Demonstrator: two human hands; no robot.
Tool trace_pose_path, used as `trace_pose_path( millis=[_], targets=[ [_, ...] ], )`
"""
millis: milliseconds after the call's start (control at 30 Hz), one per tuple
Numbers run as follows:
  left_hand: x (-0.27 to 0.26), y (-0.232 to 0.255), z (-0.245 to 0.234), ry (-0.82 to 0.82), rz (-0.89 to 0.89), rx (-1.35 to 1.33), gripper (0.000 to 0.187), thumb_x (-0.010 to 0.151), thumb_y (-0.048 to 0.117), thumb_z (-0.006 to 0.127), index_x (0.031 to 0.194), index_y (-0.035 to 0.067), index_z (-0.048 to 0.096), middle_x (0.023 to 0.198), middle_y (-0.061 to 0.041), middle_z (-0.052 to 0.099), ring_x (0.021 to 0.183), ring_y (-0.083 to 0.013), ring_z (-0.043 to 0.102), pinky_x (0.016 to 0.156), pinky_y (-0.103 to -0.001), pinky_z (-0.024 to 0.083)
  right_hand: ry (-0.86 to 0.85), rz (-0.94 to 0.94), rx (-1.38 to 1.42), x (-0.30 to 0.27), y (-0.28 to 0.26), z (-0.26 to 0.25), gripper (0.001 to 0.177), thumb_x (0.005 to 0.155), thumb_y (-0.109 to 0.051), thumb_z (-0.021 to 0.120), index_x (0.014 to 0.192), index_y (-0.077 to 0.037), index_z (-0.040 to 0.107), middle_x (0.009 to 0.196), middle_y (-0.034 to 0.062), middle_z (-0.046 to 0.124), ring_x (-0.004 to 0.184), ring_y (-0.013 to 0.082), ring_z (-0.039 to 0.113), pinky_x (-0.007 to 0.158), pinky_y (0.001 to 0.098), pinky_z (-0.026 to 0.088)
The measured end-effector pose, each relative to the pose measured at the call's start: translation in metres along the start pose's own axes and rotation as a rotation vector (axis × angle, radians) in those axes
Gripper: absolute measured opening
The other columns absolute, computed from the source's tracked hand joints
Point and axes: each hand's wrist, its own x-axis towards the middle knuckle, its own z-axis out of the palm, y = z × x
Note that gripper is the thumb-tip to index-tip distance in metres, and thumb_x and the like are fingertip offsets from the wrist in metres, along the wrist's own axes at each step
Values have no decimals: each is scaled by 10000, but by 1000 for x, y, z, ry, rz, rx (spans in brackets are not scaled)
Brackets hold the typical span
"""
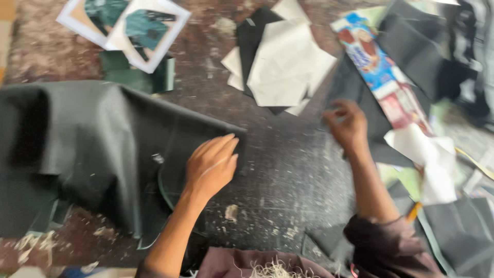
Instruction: The person places a paper pattern on a black sheet of material, traces the outline with a pencil, and cuts the material with scissors. The person repeats this process for a second pattern piece.
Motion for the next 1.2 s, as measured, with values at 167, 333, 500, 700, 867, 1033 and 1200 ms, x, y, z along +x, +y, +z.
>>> trace_pose_path(
  millis=[167,333,500,700,867,1033,1200],
  targets=[
    [-92,53,0,116,-141,15,193,867,90,711,1055,54,743,1114,-74,756,1005,-284,718,884,-385,569,-255,199,-25,-135,11,-17,306,825,-217,801,1096,-83,753,914,70,751,728,205,662,695,343,534],
    [-150,98,35,-26,-100,-30,174,838,123,718,1002,104,772,1049,-39,772,922,-263,729,819,-377,569,-34,227,16,-205,66,-83,253,854,-210,770,1075,-86,769,918,57,758,794,152,678,706,321,536],
    [-174,130,49,-159,-77,-28,168,825,137,723,983,121,776,1041,-11,778,900,-246,733,790,-366,574,298,366,-129,-209,174,-170,320,873,-282,789,1124,-85,772,1009,105,765,870,232,730,799,355,554],
    [-194,157,56,-201,-122,28,176,818,162,728,985,136,777,1051,-9,775,928,-250,728,800,-369,578,323,448,-475,-161,258,-225,656,832,-509,861,1263,-53,670,1178,195,703,1075,396,656,886,495,494],
    [-212,164,53,-214,-227,69,182,824,194,726,990,148,780,1049,-9,774,949,-254,730,806,-372,578,183,559,-513,-143,258,-221,928,599,-604,948,1289,-76,620,1184,195,675,1058,376,658,840,474,518],
    [-218,164,44,-190,-305,69,196,833,196,724,1015,145,778,1071,-19,772,958,-265,726,810,-368,579,21,718,-468,-123,245,-239,767,595,-564,949,1157,-79,753,1041,152,752,951,310,717,818,439,558],
    [-208,166,45,-184,-321,15,203,840,198,721,1022,132,780,1076,-29,775,976,-267,730,822,-366,581,194,514,-30,-125,227,-242,378,940,-409,815,1069,-54,800,871,65,733,771,173,666,714,343,518]
  ],
)
